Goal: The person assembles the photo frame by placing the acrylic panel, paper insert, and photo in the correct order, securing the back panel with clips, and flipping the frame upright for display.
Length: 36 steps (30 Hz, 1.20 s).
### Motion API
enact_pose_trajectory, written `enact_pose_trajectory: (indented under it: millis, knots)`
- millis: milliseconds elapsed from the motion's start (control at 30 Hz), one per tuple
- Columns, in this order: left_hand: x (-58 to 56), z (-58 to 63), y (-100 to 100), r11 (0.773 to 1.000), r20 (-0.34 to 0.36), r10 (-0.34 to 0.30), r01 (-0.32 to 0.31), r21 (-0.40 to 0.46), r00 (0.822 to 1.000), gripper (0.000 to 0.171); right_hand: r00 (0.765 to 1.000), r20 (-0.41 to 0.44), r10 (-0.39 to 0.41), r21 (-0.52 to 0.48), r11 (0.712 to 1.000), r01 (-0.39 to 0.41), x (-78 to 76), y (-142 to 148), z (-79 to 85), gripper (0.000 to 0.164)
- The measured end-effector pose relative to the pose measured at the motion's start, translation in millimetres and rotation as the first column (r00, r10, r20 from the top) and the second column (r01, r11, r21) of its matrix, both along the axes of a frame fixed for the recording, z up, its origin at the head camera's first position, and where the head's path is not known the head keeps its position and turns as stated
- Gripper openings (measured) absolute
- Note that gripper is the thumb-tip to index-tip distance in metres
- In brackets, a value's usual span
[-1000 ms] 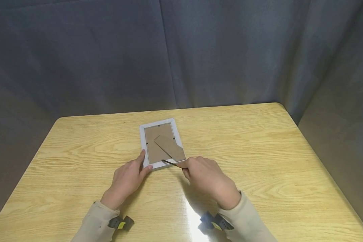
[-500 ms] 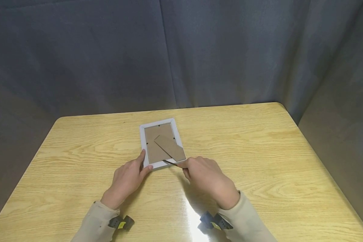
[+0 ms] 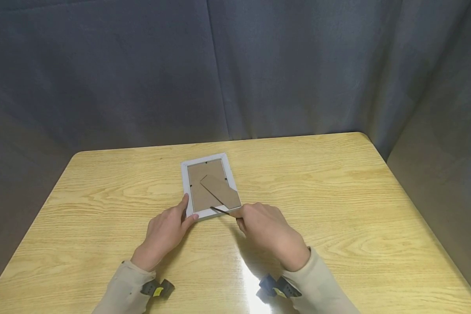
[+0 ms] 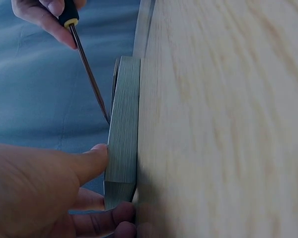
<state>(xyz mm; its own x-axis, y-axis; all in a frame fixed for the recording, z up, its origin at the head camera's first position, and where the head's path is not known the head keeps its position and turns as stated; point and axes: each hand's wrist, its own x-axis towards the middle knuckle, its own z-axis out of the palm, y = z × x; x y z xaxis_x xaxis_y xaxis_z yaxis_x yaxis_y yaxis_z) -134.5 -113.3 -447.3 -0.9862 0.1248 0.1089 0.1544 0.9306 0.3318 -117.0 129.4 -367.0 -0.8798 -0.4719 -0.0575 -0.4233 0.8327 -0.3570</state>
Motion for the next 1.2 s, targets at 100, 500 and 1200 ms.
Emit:
enact_pose_trajectory:
  millis: [100, 500, 1200]
  knots:
    - [-0.1, 0.0, 0.3, 1.0, -0.001, -0.001, 0.001, 0.004, 1.0, 0.069, 1.0, -0.003, 0.0, 0.002, 1.0, 0.0, -0.2, -0.7, -0.8, 0.041]
    - [-0.6, 0.2, 0.2, 1.0, 0.006, 0.002, -0.002, 0.009, 1.0, 0.069, 1.0, 0.003, -0.016, 0.021, 1.0, 0.016, 0.3, -0.2, 1.1, 0.041]
    - [0.1, 0.9, -0.4, 1.0, 0.016, 0.001, -0.001, 0.003, 1.0, 0.07, 1.0, -0.006, -0.014, 0.007, 1.0, 0.014, 1.6, -0.5, 1.4, 0.041]
